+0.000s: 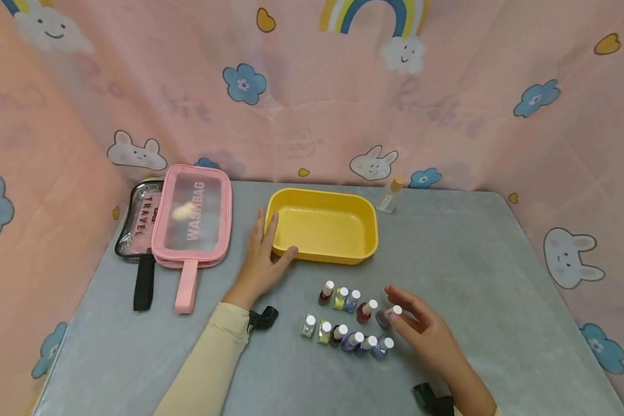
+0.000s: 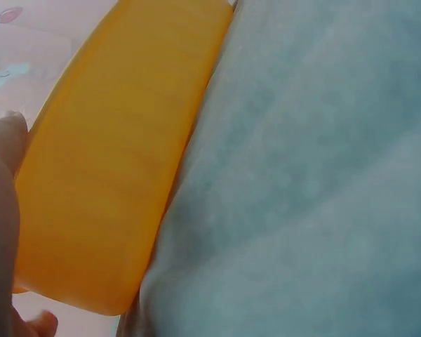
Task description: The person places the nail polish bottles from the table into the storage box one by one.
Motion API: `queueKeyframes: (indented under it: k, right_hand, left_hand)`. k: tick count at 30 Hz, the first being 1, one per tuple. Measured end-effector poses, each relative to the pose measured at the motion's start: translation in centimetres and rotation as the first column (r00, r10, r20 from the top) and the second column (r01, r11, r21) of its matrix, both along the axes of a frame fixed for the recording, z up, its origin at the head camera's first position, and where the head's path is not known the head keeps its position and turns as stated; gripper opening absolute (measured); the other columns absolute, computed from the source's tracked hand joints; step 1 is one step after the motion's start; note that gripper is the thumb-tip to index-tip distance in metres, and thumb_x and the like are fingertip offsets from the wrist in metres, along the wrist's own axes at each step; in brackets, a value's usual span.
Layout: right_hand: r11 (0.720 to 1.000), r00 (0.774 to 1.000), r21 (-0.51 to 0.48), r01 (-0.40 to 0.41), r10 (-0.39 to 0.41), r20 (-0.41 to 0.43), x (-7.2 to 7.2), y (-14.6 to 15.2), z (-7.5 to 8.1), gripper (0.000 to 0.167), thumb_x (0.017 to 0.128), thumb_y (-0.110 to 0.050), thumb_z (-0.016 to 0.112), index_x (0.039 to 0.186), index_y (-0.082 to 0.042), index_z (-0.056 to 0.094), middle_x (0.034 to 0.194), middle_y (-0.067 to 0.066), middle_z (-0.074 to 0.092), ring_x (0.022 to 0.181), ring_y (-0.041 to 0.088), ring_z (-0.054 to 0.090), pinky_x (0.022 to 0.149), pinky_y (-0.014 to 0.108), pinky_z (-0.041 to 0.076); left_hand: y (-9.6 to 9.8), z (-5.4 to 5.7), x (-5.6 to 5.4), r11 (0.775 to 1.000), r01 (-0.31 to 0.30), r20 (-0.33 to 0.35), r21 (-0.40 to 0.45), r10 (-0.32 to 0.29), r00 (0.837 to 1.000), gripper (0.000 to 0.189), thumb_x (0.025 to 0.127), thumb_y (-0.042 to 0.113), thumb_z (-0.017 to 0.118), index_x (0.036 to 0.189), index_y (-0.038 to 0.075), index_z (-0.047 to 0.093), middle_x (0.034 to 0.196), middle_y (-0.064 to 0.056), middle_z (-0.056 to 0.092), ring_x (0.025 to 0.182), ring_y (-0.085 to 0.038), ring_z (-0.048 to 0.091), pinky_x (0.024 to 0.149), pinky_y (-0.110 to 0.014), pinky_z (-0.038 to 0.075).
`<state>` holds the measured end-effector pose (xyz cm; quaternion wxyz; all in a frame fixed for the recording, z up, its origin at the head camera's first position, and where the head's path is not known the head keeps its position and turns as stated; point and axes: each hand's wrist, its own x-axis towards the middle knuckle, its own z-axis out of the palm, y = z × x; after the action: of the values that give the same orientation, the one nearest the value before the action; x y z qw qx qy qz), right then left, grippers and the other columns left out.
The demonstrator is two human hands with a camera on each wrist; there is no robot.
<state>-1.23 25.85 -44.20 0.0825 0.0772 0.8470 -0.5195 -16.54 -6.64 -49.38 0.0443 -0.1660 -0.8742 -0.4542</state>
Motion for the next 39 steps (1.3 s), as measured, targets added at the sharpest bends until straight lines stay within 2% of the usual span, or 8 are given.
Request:
queueKeyframes:
  k: [3,7,11,19,23,29,34,39]
  right_hand:
    - [0.999,0.999,0.01,0.037,-0.038,0.006,0.1,-0.2,-0.6,0.05,0.103,-0.032,0.073,0.148,-0.014,0.06,0.15,0.005,0.061,0.138,0.024,0.054,0.105,0.03,0.049]
    - [0.999,0.997,-0.016,0.045,-0.046,-0.061,0.1,-0.2,-1.6,0.037,0.103,-0.025,0.073,0.136,-0.008,0.067,0.139,0.007,0.068,0.129,0.013,0.061,0.099,0.02,0.05]
    - [0.989,0.987,-0.123,0.079,-0.094,-0.128,0.2,-0.1,-2.3,0.033,0.102,-0.016,0.074,0.129,0.0,0.067,0.13,0.016,0.072,0.116,0.003,0.065,0.095,0.017,0.051]
    - [0.982,0.972,-0.115,0.147,-0.165,-0.167,-0.3,-0.4,-2.1,0.028,0.098,-0.011,0.078,0.122,0.002,0.07,0.117,0.016,0.076,0.103,0.005,0.071,0.088,0.018,0.055]
    - [0.99,0.96,-0.074,0.124,-0.138,-0.243,-2.4,-0.1,-0.2,0.026,0.101,-0.014,0.074,0.123,0.001,0.069,0.119,0.016,0.076,0.104,0.006,0.071,0.09,0.018,0.054]
    - [0.996,0.929,-0.041,0.082,-0.091,-0.359,-8.3,-0.3,2.7,0.031,0.105,-0.027,0.07,0.125,-0.004,0.068,0.12,0.01,0.074,0.106,0.012,0.07,0.095,0.019,0.052]
    - [0.995,0.94,-0.076,0.062,-0.084,-0.331,-12.1,-1.1,2.1,0.033,0.103,-0.027,0.072,0.126,-0.004,0.067,0.121,0.011,0.071,0.108,0.022,0.068,0.102,0.032,0.053]
    - [0.997,0.946,0.016,0.077,-0.068,-0.318,-13.0,-1.9,1.0,0.032,0.1,-0.023,0.077,0.123,-0.002,0.068,0.122,0.013,0.07,0.111,0.028,0.064,0.111,0.052,0.046]
  left_hand:
    - [0.1,-0.1,-0.1,0.999,0.021,0.008,0.029,-0.021,1.0,0.087,0.104,0.044,0.064,0.171,0.017,0.017,0.178,-0.009,-0.007,0.161,-0.035,0.005,0.124,-0.065,0.015]
    - [0.3,-0.2,-0.3,0.997,0.033,0.014,0.073,-0.034,0.999,0.084,0.104,0.039,0.066,0.17,0.013,0.021,0.177,-0.013,-0.004,0.161,-0.034,0.007,0.124,-0.063,0.016]
    - [0.5,-0.3,-0.5,0.993,0.046,0.015,0.104,-0.048,0.999,0.082,0.105,0.038,0.065,0.168,0.009,0.022,0.177,-0.014,-0.003,0.161,-0.033,0.009,0.125,-0.06,0.017]
    - [0.0,-0.8,-0.6,0.986,0.059,0.038,0.154,-0.066,0.997,0.081,0.105,0.036,0.064,0.166,0.006,0.021,0.177,-0.007,-0.007,0.16,-0.034,0.01,0.125,-0.059,0.019]
    - [-0.3,-1.0,-0.6,0.988,0.065,0.053,0.14,-0.073,0.996,0.081,0.105,0.037,0.064,0.166,0.007,0.021,0.177,-0.007,-0.007,0.16,-0.034,0.011,0.124,-0.059,0.02]
    - [-0.3,-0.7,-0.6,0.988,0.071,0.072,0.138,-0.081,0.994,0.08,0.105,0.039,0.064,0.166,0.01,0.022,0.177,-0.004,-0.008,0.159,-0.034,0.013,0.124,-0.059,0.019]
    - [-0.3,-0.6,-0.6,0.989,0.072,0.084,0.129,-0.083,0.993,0.08,0.105,0.039,0.065,0.166,0.01,0.022,0.177,-0.003,-0.008,0.159,-0.034,0.014,0.125,-0.058,0.019]
    - [-0.1,-0.5,-0.6,0.988,0.078,0.076,0.134,-0.089,0.993,0.08,0.105,0.039,0.065,0.166,0.009,0.022,0.177,-0.004,-0.008,0.159,-0.034,0.014,0.125,-0.058,0.02]
